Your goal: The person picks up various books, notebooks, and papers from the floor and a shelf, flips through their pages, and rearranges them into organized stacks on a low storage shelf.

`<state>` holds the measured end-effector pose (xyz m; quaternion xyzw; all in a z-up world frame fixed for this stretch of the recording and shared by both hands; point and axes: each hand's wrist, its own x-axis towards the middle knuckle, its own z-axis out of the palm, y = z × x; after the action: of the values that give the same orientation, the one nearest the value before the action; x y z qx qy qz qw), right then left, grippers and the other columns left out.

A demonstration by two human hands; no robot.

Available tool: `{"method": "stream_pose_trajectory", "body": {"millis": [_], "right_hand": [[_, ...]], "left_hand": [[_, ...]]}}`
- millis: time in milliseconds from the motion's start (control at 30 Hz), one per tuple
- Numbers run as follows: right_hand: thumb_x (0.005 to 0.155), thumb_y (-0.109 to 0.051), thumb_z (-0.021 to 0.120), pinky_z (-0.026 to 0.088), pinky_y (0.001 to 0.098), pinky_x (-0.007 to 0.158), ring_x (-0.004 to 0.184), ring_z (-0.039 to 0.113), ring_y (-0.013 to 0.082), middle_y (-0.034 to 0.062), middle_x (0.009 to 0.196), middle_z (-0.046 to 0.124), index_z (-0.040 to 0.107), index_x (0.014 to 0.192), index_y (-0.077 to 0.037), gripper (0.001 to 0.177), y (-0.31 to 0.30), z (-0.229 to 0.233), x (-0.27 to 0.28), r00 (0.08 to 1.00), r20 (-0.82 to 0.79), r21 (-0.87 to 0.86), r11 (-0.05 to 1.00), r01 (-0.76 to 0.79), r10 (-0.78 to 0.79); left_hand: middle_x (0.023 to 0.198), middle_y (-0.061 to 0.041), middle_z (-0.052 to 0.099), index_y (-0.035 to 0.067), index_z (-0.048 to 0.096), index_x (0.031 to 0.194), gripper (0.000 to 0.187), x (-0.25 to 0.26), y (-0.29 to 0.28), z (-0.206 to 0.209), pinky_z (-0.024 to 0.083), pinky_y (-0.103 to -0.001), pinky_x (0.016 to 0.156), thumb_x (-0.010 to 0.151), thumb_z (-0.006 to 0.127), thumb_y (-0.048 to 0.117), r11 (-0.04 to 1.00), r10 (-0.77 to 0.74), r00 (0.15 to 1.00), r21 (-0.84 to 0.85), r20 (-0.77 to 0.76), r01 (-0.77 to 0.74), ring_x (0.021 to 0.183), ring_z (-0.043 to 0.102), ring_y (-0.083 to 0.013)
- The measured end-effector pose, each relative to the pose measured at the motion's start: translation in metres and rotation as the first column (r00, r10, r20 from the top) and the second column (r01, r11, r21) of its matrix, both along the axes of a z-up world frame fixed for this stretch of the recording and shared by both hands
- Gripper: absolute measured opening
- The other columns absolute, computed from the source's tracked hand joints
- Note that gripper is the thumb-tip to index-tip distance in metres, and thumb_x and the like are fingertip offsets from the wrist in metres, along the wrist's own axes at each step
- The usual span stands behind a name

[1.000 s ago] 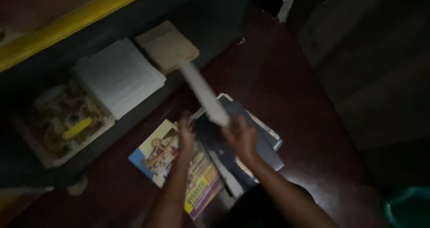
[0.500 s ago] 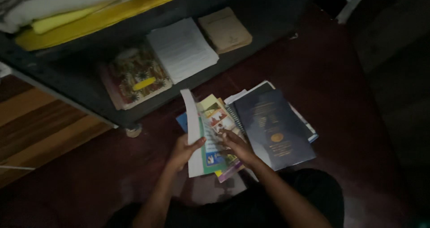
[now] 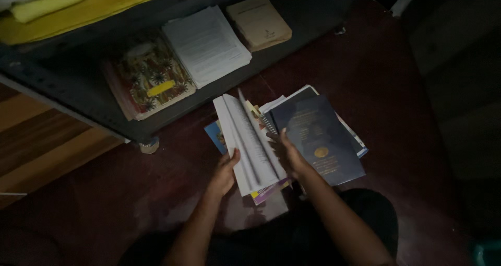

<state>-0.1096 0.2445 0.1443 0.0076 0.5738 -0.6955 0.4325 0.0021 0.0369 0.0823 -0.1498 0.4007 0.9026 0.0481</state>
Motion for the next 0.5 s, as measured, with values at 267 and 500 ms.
{"method": "stream_pose_trajectory", "body": {"millis": [267, 500], "right_hand": [[0.083, -0.085, 0.034, 0.039, 0.0491, 0.116, 0.141, 0.047, 0.0370, 0.0228, 0.152, 0.047, 0.038, 0.157, -0.006, 0.108, 0.017, -0.007, -0.025, 0.976, -0.073, 0.227, 0.950, 0.216, -0.204], [0.093, -0.073, 0.045, 0.029, 0.0484, 0.119, 0.149, 0.033, 0.0373, 0.0247, 0.160, 0.035, 0.029, 0.158, 0.000, 0.100, 0.015, -0.002, -0.013, 0.904, -0.406, 0.355, 0.935, 0.023, 0.132]], "left_hand": [[0.133, -0.013, 0.065, 0.003, 0.048, 0.145, 0.065, -0.004, 0.007, 0.000, 0.049, -0.043, 0.106, 0.096, 0.065, 0.041, 0.989, 0.107, 0.986, -0.114, 0.130, -0.093, 0.127, 0.060, -0.0274], [0.142, -0.023, 0.054, 0.004, 0.031, 0.155, 0.076, -0.003, 0.029, 0.012, 0.043, -0.055, 0.113, 0.098, 0.057, 0.048, 0.987, -0.156, 0.987, -0.043, -0.046, 0.154, 0.133, 0.053, -0.0370]]}}
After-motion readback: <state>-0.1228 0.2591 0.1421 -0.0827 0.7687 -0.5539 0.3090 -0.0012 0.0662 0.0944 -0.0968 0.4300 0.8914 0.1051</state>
